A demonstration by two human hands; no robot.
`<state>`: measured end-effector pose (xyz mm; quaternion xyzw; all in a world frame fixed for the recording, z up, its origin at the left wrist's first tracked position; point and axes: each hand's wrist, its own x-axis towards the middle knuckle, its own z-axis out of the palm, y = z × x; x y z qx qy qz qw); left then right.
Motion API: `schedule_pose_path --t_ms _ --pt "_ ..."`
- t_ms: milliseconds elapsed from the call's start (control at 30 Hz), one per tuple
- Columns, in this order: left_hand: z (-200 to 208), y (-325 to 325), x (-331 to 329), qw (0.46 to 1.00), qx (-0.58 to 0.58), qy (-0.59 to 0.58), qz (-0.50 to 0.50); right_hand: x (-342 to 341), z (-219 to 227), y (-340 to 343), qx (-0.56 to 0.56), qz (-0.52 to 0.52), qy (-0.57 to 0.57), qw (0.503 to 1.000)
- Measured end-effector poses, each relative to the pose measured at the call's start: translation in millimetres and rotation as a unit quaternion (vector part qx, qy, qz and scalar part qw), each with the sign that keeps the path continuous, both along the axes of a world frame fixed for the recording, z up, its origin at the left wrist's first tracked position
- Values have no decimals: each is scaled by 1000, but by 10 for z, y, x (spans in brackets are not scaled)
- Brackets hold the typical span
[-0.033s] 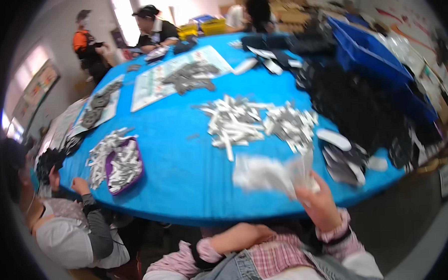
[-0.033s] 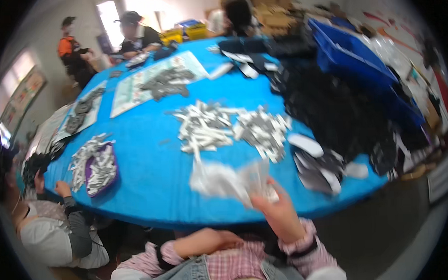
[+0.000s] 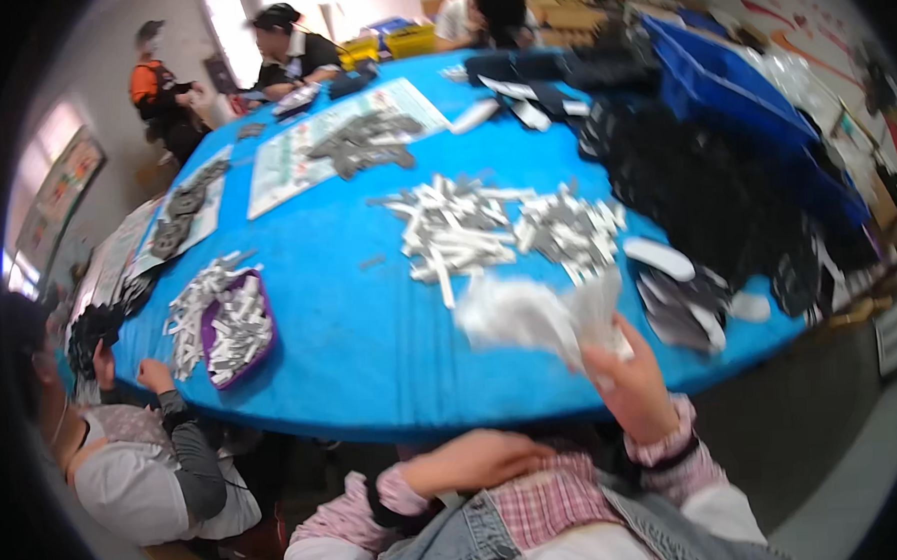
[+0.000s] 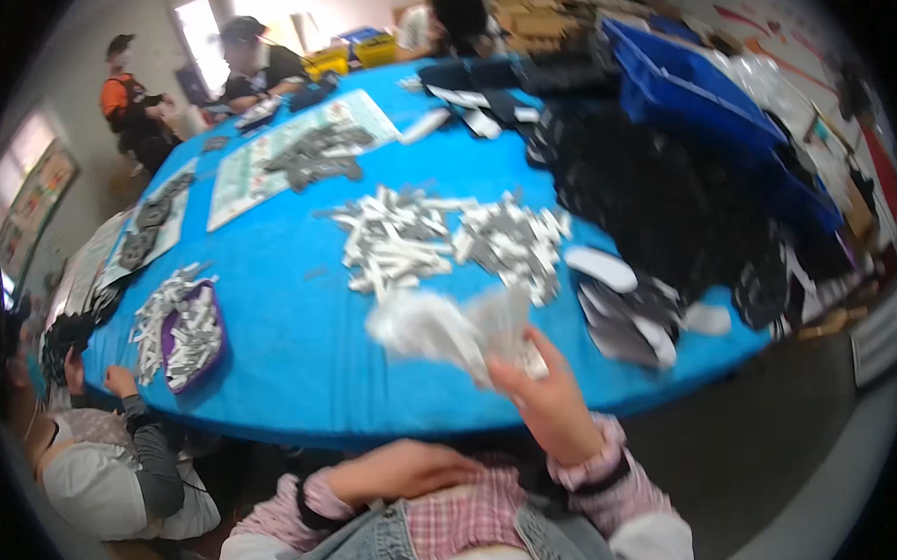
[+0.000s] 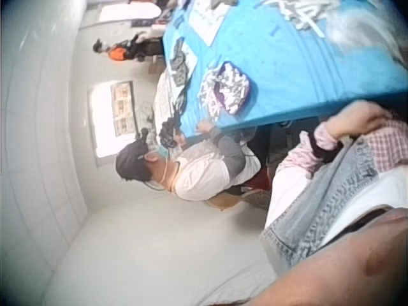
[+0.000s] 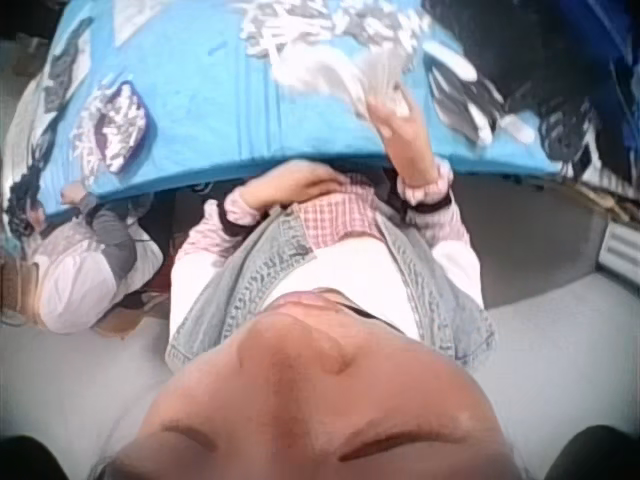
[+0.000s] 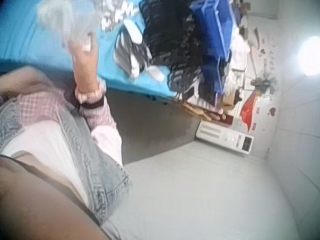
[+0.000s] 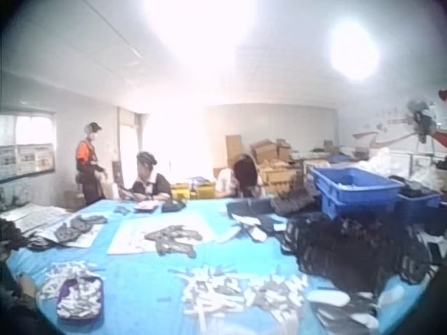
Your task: Manually applying reinforcement strips and backing uppers to black shoe components on a work table.
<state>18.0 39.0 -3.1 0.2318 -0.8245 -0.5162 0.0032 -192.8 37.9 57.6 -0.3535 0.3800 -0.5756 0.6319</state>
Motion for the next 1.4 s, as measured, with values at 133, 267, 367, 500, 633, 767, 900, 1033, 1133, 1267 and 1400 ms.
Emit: schedule_pose_path --t_ms 133,267,367,500,633,767,900,1033,1133,1267,1400 --pt "513 -302 40 919 159 303 196 178 95 -216 -33 28 -57 997" --pt "527 -535 -78 836 212 409 298 247 101 -206 -25 85 -44 995" --pt "561 -566 -94 747 168 481 427 249 52 -207 -20 43 -56 997" --pt "620 -565 -52 760 82 499 409 151 -3 -226 -22 45 -31 998" --pt "663 -591 69 783 -198 460 369 147 4 -238 -70 45 27 996" --pt "741 -575 138 822 -349 333 301 141 -34 -289 -65 65 37 995" --pt "738 -562 104 804 -383 316 327 117 -12 -284 -8 89 -77 993" --pt "861 -499 71 813 -407 257 327 196 47 -250 -131 95 79 984" --pt "892 -492 144 839 -356 285 297 210 84 -244 -178 48 161 970" --pt "935 -377 39 782 -59 492 379 165 191 -246 -166 32 160 972" --pt "887 -450 136 852 19 408 328 153 177 -254 -189 47 161 968"
